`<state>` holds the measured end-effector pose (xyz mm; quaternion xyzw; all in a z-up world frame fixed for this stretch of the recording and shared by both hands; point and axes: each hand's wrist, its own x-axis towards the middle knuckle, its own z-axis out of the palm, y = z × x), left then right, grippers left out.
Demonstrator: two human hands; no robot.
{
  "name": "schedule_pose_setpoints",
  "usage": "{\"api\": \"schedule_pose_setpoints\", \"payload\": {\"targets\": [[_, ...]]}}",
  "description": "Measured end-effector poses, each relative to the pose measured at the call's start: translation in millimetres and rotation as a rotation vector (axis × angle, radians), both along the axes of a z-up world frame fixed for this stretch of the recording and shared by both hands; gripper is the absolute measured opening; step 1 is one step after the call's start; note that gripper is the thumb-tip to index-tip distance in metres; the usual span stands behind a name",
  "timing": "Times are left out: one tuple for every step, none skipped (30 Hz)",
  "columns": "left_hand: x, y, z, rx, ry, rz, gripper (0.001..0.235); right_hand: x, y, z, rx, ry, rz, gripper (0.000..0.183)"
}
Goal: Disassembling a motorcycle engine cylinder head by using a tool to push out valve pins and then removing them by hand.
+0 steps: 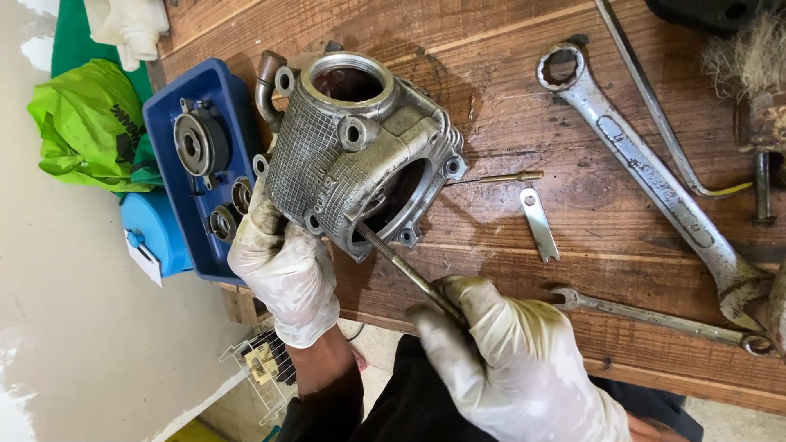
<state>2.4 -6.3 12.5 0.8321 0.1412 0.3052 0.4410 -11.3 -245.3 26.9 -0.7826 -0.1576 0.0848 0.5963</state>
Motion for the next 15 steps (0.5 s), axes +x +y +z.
{"api": "schedule_pose_setpoints", "payload": {"targets": [[-1,1,-1,0.047,0.011,-0.003,0.038,-1,1,1,-0.062,-0.045,-0.036,0.022],[-1,2,-3,0.047,0.011,-0.003,0.038,-4,2,0,-0.062,-0.045,-0.036,0.022],[-1,2,-4,0.035,-0.008,0.004,0.035,-7,2,0,-0.182,-0.048,-0.032,0.034],[-1,2,-6,0.023,-0.028,0.012,0.033,-11,3,-1,-0.303,-0.052,-0.029,0.049],[0,0,-4,0.022,-0.028,0.012,0.033,-16,2,-5,-0.304,-0.052,-0.029,0.049],[1,-2,-2,0.039,-0.004,0.022,0.034,-21,1,-8,-0.436,0.136,0.017,0.033],[2,-3,1,0.056,0.020,0.031,0.035,-26,0,-11,-0.567,0.326,0.063,0.027],[1,-1,-1,0.056,0.018,0.030,0.035,-24,0,-12,-0.567,0.324,0.061,0.027],[0,1,-2,0.114,0.015,0.040,0.031,-22,1,-13,-0.511,0.069,0.028,0.033],[-2,4,-4,0.171,0.014,0.052,0.028,-21,1,-13,-0.451,-0.184,-0.004,0.046],[-2,4,-1,0.171,0.014,0.053,0.028,-17,-1,-11,-0.451,-0.184,-0.004,0.046],[-2,4,2,0.207,0.028,0.012,0.021,-12,-3,-9,-0.317,-0.212,-0.047,0.031],[-1,4,4,0.244,0.043,-0.028,0.016,-8,-4,-7,-0.183,-0.239,-0.091,0.018],[-3,5,2,0.243,0.041,-0.028,0.016,-6,-5,-5,-0.184,-0.240,-0.091,0.018],[-4,7,1,0.259,0.031,-0.015,0.007,-5,-7,-3,-0.122,-0.077,-0.074,0.018]]}}
